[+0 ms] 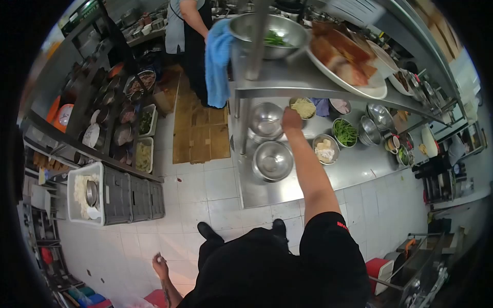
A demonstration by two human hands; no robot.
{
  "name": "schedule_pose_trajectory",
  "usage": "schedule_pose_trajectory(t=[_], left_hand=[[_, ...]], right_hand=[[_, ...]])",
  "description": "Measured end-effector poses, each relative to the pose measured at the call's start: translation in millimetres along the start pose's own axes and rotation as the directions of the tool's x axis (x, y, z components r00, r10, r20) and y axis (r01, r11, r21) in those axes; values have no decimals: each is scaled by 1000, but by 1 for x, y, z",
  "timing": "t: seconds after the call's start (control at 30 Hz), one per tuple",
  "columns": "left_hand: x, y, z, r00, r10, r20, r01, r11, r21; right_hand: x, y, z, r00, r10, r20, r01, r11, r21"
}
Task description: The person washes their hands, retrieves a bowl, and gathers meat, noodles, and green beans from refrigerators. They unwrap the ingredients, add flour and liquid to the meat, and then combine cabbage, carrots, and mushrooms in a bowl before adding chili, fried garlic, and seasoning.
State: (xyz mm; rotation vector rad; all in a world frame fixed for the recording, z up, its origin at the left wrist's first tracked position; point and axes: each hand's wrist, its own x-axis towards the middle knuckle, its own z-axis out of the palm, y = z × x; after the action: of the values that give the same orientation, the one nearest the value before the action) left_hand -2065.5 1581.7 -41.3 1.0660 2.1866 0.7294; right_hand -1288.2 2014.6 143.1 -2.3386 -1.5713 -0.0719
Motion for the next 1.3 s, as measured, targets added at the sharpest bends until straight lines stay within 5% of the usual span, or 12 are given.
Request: schedule_pose_trajectory(t=[0.23,0.27,0.43,0.63,0.7,0.8,0.83,0.87,0.93,1.0,1.13,1.3], left_hand=[[177,173,-27,845,527,89,-522,850,-72],[193,203,-25,761,640,107,-641,767,-23],[254,285,23,721,670,176,-652,742,-157],[303,358,109,783,615,96,-536,745,-397],[328,381,135,816,561,137,-463,777,-425],[405,366,182,865,459,201,-351,841,-411],[441,349,209,884,425,197,-333,866,-372],[483,314,244,906,397,145,-306,852,-424],[568,233,304,983,167,76,-145,960,-238],[651,139,348,999,34,28,-28,981,-190],[726,117,345,988,-114,-103,132,973,188],[823,114,363,966,-74,-246,167,910,379]], right_hand=[[-10,-4,-63,923,-178,-340,36,922,-385],[-18,-1,-66,891,-73,-449,89,996,15],[-87,-13,-31,781,-372,-501,303,928,-218],[-101,-48,-38,794,-255,-552,305,952,0],[-119,-14,-31,772,149,-618,19,966,258],[-193,-12,-83,549,808,-214,-327,443,835],[-276,131,-76,645,759,-84,-509,509,694],[-304,59,-99,507,850,144,-95,-111,989],[-361,-61,-132,744,561,363,-557,222,800],[-495,10,-198,182,298,937,-352,-870,345],[-271,-226,-55,-58,644,763,-852,-430,298],[-82,-297,250,78,747,660,-997,66,43]])
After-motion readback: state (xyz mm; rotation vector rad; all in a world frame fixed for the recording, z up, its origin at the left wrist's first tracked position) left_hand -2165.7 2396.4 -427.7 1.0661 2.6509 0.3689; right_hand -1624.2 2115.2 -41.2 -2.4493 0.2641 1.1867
